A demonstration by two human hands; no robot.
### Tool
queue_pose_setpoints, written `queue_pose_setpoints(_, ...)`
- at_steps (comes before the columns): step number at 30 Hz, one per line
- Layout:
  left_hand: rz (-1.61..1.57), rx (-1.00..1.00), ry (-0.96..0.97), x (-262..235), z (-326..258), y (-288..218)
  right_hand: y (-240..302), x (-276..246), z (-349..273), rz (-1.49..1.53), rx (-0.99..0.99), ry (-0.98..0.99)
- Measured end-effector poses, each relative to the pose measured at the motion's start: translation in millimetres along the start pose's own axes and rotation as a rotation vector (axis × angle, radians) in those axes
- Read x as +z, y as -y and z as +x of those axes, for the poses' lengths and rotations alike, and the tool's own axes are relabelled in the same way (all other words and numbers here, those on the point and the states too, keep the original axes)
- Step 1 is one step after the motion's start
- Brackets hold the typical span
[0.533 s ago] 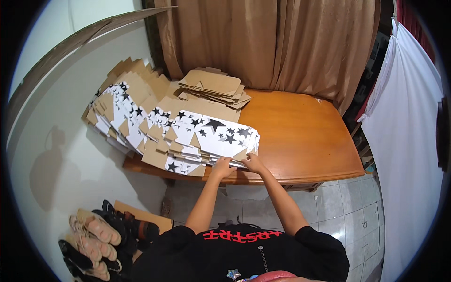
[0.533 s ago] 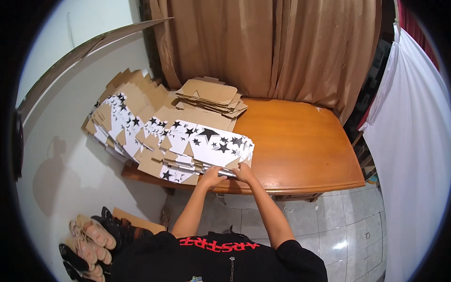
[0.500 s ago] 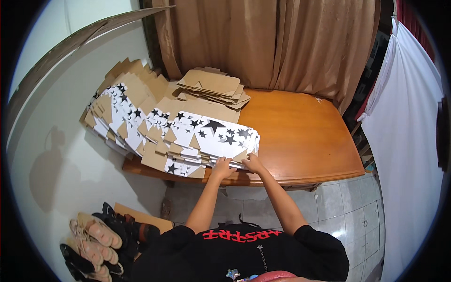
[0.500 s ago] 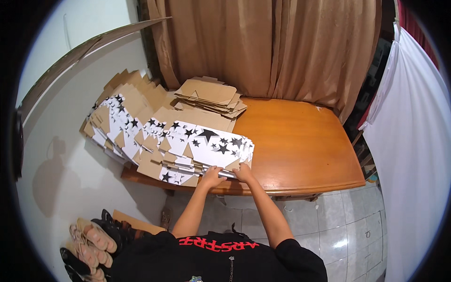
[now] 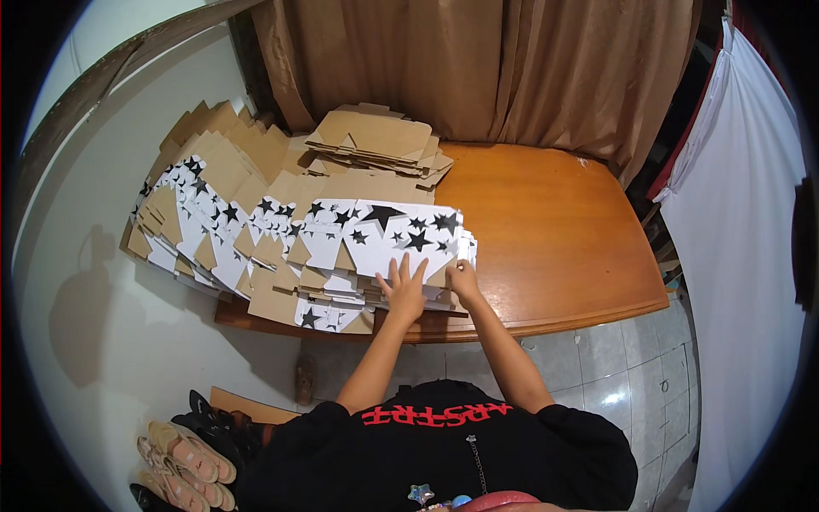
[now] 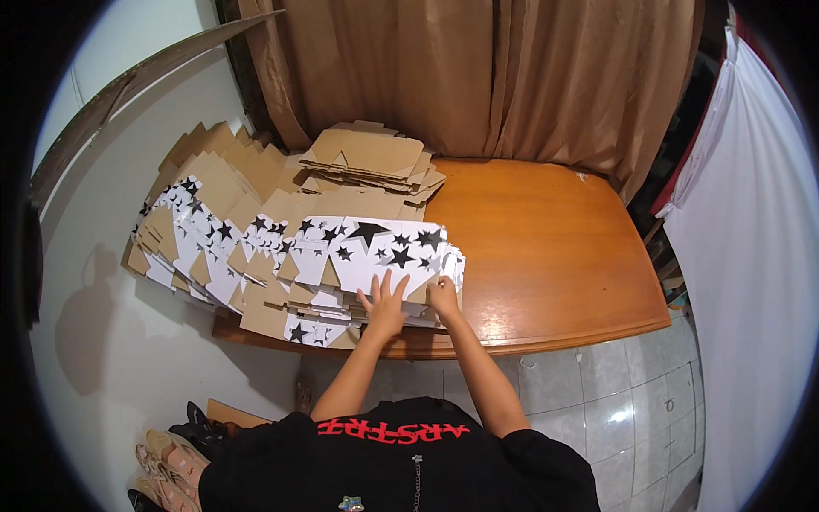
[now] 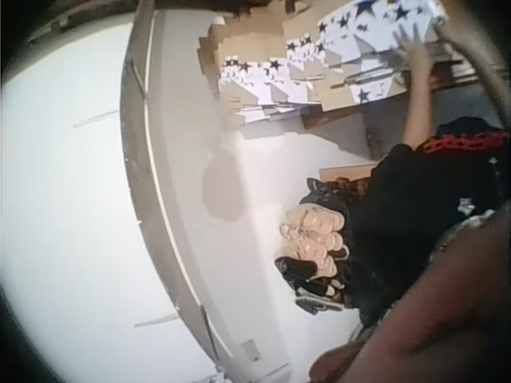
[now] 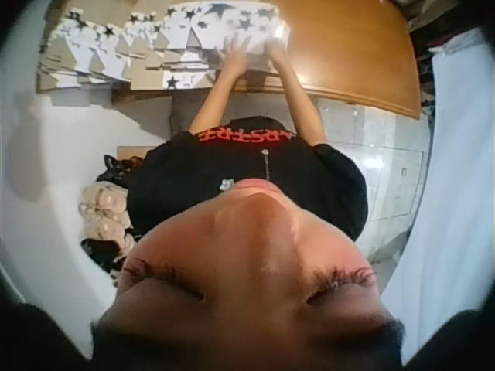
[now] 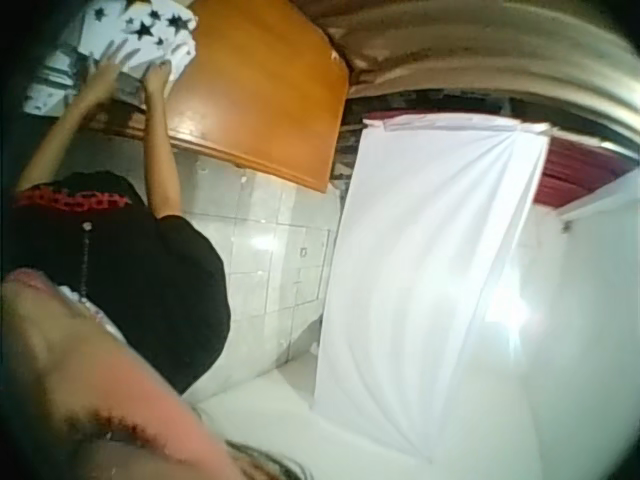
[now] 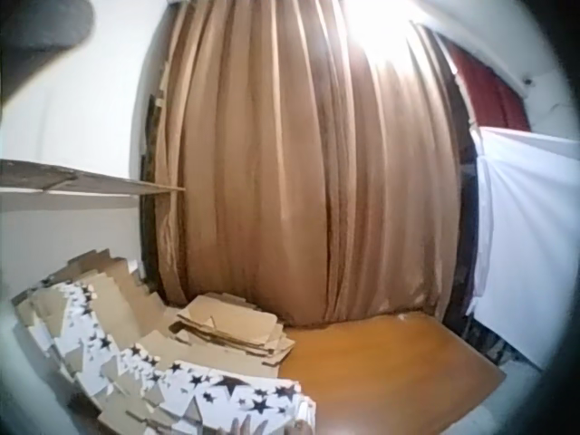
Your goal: Folding cardboard sheets into shoeboxes and placing them on a shelf.
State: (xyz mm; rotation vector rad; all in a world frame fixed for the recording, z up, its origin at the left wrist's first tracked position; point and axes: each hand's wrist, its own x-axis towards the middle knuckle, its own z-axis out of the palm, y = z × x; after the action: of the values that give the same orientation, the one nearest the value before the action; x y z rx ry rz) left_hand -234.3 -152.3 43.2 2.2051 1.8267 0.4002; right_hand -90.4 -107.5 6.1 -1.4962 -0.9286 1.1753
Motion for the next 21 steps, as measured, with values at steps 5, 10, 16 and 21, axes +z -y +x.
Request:
queue_pose_setpoints(5, -0.052, -0.02, -0.223, -24.5, 27.1, 3.8, 54.9, -42.7, 7.4, 0.219, -0.123, 0.064)
queue_pose_setpoints(10, -0.064, 0.103, -0.379, -41.9, 53.8, -23.5, 109.9, -105.8, 6.2, 0.38, -0.345, 0.107)
queue_pose_setpoints(16, -0.573, 0.389, -0.758, -74.6, 88.9, -118.5, 162.7, -179.1, -4.8, 0.517, -0.54, 0.454)
queue_pose_setpoints(21, -1.122, 0.169, -0.811, -72.1, 110.8, -211.4, 118.9, -232.1, 27.2, -0.153, -0.485, 0.281)
